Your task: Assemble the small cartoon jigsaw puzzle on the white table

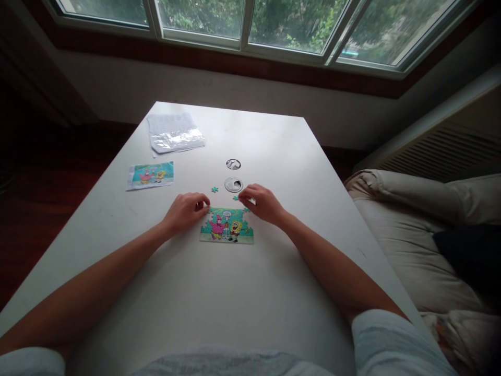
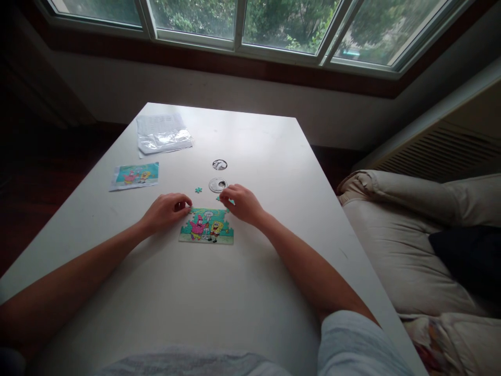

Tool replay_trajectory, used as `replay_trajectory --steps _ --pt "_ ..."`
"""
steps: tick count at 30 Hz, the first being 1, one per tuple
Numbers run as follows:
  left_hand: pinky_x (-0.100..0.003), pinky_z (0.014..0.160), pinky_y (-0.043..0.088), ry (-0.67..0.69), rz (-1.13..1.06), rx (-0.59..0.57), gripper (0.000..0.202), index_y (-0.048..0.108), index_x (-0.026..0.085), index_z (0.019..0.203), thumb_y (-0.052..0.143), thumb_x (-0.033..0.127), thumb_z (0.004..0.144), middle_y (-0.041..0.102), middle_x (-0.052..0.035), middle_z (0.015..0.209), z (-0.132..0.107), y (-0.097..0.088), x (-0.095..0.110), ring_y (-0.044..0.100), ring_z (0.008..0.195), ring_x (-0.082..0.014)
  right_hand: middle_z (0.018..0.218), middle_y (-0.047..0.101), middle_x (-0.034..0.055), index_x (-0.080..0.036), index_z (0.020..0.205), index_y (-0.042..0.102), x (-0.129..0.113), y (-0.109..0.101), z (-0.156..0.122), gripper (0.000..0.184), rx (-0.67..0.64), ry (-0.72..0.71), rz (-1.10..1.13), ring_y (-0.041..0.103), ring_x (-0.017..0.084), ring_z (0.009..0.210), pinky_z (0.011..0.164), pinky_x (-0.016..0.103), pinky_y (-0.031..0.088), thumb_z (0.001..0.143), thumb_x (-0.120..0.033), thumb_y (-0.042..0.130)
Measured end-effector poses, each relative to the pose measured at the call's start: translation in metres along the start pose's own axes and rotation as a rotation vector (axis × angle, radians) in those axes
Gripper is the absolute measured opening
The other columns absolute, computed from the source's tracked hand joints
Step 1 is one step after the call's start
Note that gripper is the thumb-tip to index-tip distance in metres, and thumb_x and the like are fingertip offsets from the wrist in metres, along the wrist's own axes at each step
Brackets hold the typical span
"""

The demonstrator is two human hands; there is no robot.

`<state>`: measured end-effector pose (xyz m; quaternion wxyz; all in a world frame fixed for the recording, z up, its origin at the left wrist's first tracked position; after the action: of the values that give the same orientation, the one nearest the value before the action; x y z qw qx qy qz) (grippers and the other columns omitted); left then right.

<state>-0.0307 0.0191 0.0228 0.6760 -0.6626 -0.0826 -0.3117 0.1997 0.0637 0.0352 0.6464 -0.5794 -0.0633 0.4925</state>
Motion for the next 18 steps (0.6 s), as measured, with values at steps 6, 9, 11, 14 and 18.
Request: replay_trajectory --steps 6,9,11,14,18 --pt "-0.029 0.072 0.041 0.040 0.006 -0.018 0.018 0.072 0.023 0.093 0.059 0.032 0.087 0.066 -0.0010 0.080 0.000 0.002 0.004 0.057 0.075 -0.0171 0.088 0.069 0.0053 -0.019 0.093 0.073 0.051 -0.042 -0.002 0.014 0.040 0.198 -0.055 0.058 0.016 0.076 0.075 0.030 0.043 0.091 -0.021 0.059" --pt "-0.029 0.072 0.041 0.046 0.008 -0.013 0.016 0.072 0.024 0.093 0.059 0.031 0.087 0.066 -0.0007 0.080 0.000 0.002 0.006 0.057 0.076 -0.0170 0.088 0.070 0.0046 -0.019 0.097 0.073 0.053 -0.041 -0.003 0.015 -0.090 0.167 0.008 0.060 0.016 0.078 0.074 0.028 0.044 0.090 -0.021 0.061" --pt "-0.029 0.072 0.040 0.048 0.009 -0.010 0.015 0.072 0.024 0.092 0.060 0.030 0.087 0.066 -0.0004 0.080 0.000 0.002 0.006 0.057 0.075 -0.0168 0.089 0.069 0.0046 -0.020 0.100 0.074 0.047 -0.037 -0.004 0.015 -0.174 0.129 0.040 0.060 0.016 0.079 0.072 0.027 0.044 0.089 -0.023 0.063" --pt "-0.029 0.072 0.040 0.048 0.014 -0.008 0.014 0.072 0.023 0.091 0.060 0.029 0.087 0.065 -0.0002 0.079 0.000 0.002 0.007 0.056 0.075 -0.0168 0.087 0.068 0.0038 -0.021 0.103 0.074 0.034 -0.028 -0.004 0.017 -0.284 0.064 0.052 0.059 0.016 0.079 0.072 0.027 0.043 0.088 -0.025 0.067" --pt "-0.030 0.074 0.039 0.039 0.025 0.000 0.014 0.072 0.023 0.091 0.060 0.030 0.087 0.066 -0.0005 0.080 0.000 0.001 0.006 0.057 0.076 -0.0170 0.082 0.066 0.0022 -0.021 0.102 0.074 0.017 -0.015 -0.005 0.015 -0.399 0.008 0.035 0.056 0.015 0.077 0.071 0.026 0.040 0.088 -0.025 0.070"
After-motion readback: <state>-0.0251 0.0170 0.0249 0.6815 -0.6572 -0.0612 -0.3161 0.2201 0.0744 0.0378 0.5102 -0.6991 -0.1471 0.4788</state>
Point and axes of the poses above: each hand's wrist, its own z-axis towards the middle knuckle, its own y-axis out of the palm, x = y × z, the point moved 6 cm from there along z, towards the middle knuckle
